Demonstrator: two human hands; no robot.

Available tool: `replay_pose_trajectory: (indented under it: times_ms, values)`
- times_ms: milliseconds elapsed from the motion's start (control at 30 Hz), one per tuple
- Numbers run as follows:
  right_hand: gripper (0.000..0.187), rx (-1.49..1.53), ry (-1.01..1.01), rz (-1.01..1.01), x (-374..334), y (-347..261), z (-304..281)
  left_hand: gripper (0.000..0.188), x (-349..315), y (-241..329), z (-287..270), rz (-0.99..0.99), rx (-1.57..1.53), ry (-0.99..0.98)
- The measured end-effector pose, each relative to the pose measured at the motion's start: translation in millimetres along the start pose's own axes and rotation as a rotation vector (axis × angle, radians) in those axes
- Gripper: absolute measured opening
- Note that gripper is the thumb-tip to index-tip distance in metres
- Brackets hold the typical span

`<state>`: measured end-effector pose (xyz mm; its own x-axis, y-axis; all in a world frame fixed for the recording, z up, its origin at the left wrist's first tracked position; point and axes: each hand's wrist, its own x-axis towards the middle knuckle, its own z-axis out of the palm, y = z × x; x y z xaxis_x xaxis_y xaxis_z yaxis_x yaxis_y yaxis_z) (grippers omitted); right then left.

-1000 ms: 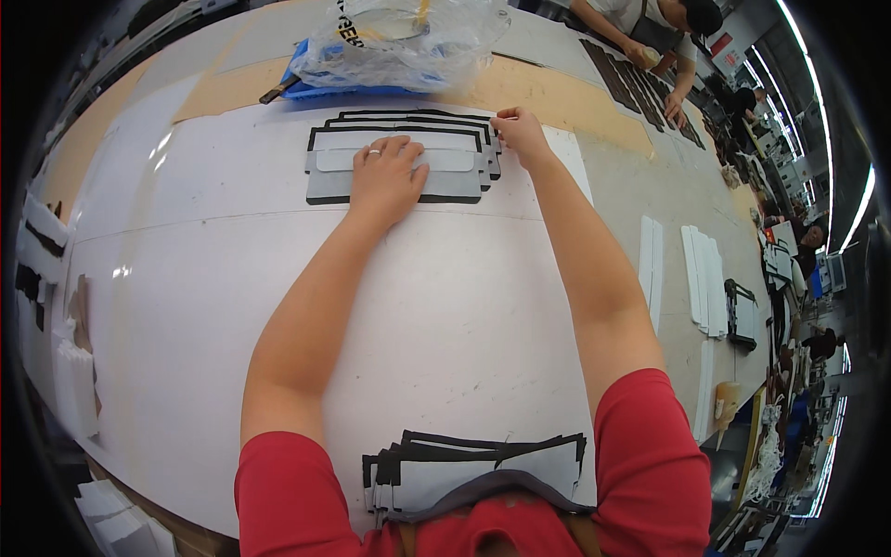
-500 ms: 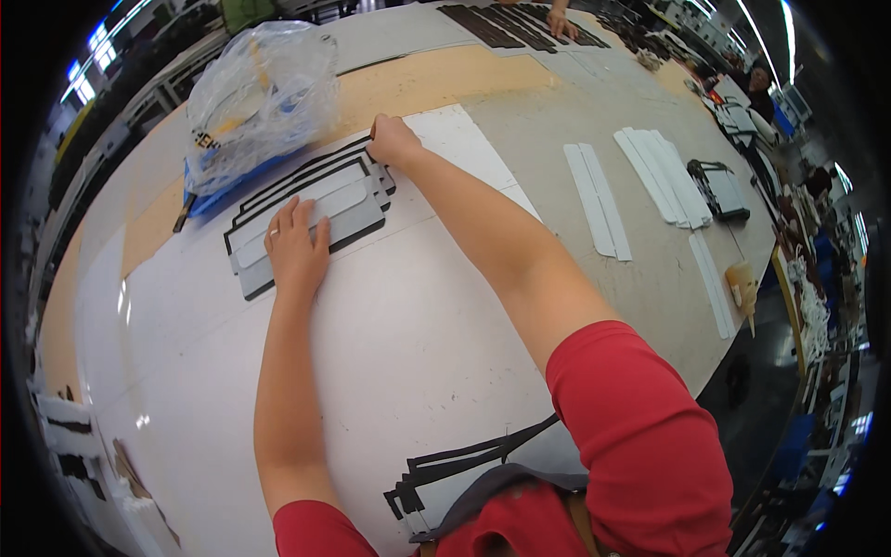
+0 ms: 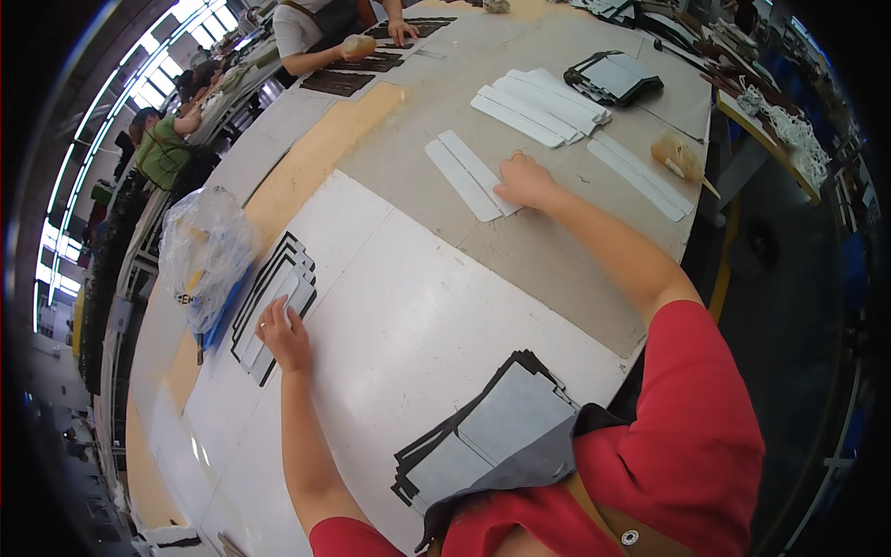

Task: The person assembles rectangular components by applying adhesive to white strips and attaching them to black frames. They handle the parts one at a time, peeling backing from the adhesive strips, applying glue, and pressing the pieces together on a workbench.

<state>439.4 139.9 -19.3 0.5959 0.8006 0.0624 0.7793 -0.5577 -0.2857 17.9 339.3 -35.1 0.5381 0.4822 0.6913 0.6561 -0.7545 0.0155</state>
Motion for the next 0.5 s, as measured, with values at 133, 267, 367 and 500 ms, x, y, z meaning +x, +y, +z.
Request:
replay_pose_trajectory:
  times_ms: [133,267,367,500]
  values:
    - [0.028,0.255,-0.102,0.045,14,10,12,0.026,27,97,1,-0.042,-0.246,-0.120]
    - [0.026,0.219,-0.251,0.000,23,5,5,0.030,47,185,20,-0.046,-0.547,-0.298]
    - [0.028,0.241,-0.194,-0.039,19,25,-2,0.033,57,241,33,-0.224,-0.740,-0.434]
    - [0.023,0.098,0.091,0.135,5,84,-37,0.034,57,285,26,-0.263,-0.843,-0.498]
